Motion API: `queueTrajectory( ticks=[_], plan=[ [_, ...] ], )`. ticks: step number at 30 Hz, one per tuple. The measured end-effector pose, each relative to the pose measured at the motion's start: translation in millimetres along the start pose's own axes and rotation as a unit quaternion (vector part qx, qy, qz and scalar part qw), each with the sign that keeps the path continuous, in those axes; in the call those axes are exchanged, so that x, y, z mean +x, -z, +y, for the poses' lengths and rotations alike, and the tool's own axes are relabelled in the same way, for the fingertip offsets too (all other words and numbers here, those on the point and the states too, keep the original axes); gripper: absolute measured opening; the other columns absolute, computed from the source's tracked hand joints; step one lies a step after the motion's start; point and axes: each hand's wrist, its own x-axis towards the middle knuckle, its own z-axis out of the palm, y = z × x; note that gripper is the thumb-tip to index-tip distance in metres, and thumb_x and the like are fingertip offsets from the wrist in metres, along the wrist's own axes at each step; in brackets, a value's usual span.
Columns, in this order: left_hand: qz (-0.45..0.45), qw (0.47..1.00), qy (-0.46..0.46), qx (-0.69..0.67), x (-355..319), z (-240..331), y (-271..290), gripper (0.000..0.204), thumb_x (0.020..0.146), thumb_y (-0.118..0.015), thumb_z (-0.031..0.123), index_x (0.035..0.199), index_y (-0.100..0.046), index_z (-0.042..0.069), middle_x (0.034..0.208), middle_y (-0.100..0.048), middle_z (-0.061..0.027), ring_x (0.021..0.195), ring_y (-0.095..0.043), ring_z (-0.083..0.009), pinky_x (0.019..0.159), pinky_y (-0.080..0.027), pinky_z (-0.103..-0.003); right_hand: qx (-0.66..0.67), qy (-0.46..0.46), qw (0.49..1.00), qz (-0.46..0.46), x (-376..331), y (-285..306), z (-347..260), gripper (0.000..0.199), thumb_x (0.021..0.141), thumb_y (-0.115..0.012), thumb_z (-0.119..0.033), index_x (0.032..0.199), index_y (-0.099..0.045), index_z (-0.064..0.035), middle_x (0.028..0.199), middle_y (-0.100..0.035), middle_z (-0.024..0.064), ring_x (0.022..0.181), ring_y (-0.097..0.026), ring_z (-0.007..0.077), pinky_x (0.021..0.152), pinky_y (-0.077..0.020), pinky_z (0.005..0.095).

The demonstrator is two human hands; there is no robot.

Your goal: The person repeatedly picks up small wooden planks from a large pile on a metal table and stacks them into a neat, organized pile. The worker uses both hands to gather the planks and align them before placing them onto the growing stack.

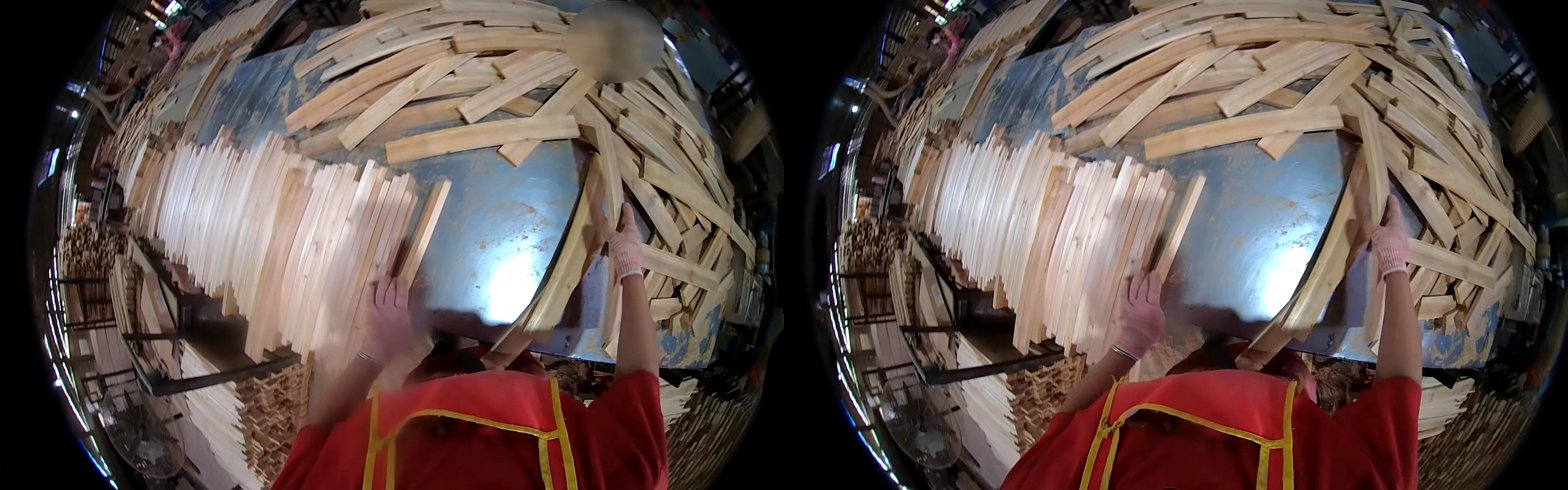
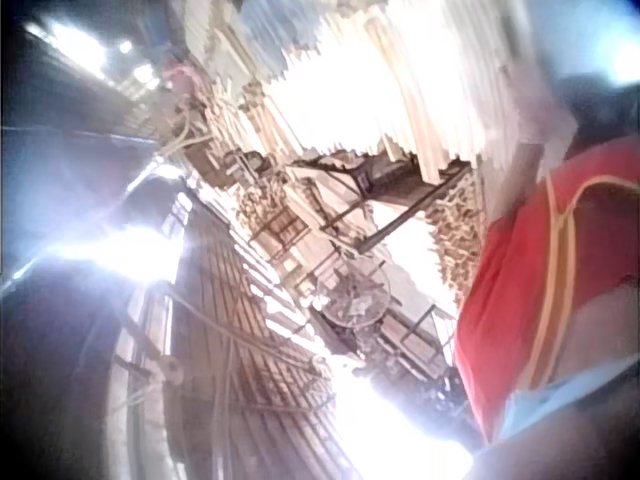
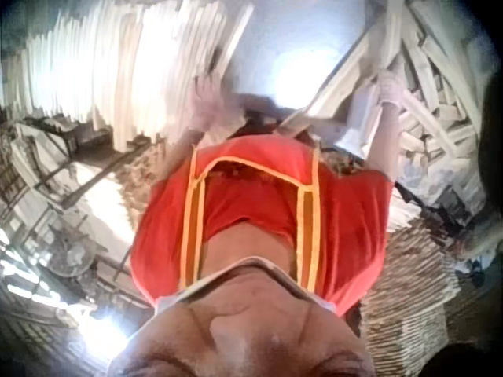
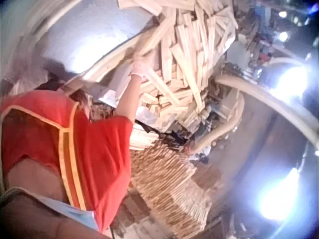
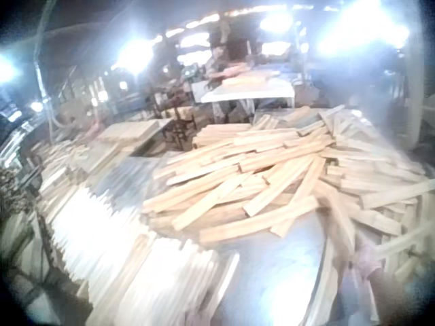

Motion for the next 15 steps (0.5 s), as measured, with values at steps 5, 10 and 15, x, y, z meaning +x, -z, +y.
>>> queueTrajectory(
  ticks=[5,10,15],
  plan=[
    [0.080,0.929,0.118,-0.343,21.7,-11.8,67.4,0.068,0.095,-0.060,0.007,0.160,-0.040,0.006,0.141,-0.061,-0.0258,0.129,-0.061,-0.0444,0.110,-0.049,-0.050,0.328,-0.032,0.928,-0.176,-94.4,-90.7,-54.9,0.084,0.097,-0.067,-0.007,0.171,-0.028,-0.0110,0.105,-0.063,0.0074,0.079,-0.061,0.0151,0.070,-0.0552,0.0310],
    [-0.013,0.868,0.311,-0.386,57.3,-45.9,107.4,0.078,0.096,-0.067,0.012,0.166,-0.033,0.005,0.141,-0.066,-0.0243,0.125,-0.067,-0.0413,0.105,-0.053,-0.044,-0.140,0.043,0.932,-0.333,-188.3,-198.7,-124.5,0.078,0.100,-0.053,-0.055,0.162,-0.043,-0.0090,0.118,-0.073,0.0319,0.113,-0.071,0.0476,0.102,-0.0536,0.0504],
    [0.058,0.827,0.313,-0.464,66.9,-64.3,59.5,0.081,0.096,-0.068,0.012,0.168,-0.033,0.005,0.149,-0.062,-0.0231,0.132,-0.064,-0.0325,0.108,-0.051,-0.040,-0.149,0.143,0.855,-0.476,-212.9,-257.7,-183.2,0.084,0.101,-0.051,-0.071,0.144,-0.057,0.0014,0.126,-0.073,0.0282,0.116,-0.072,0.0419,0.104,-0.0536,0.0474]
  ],
)
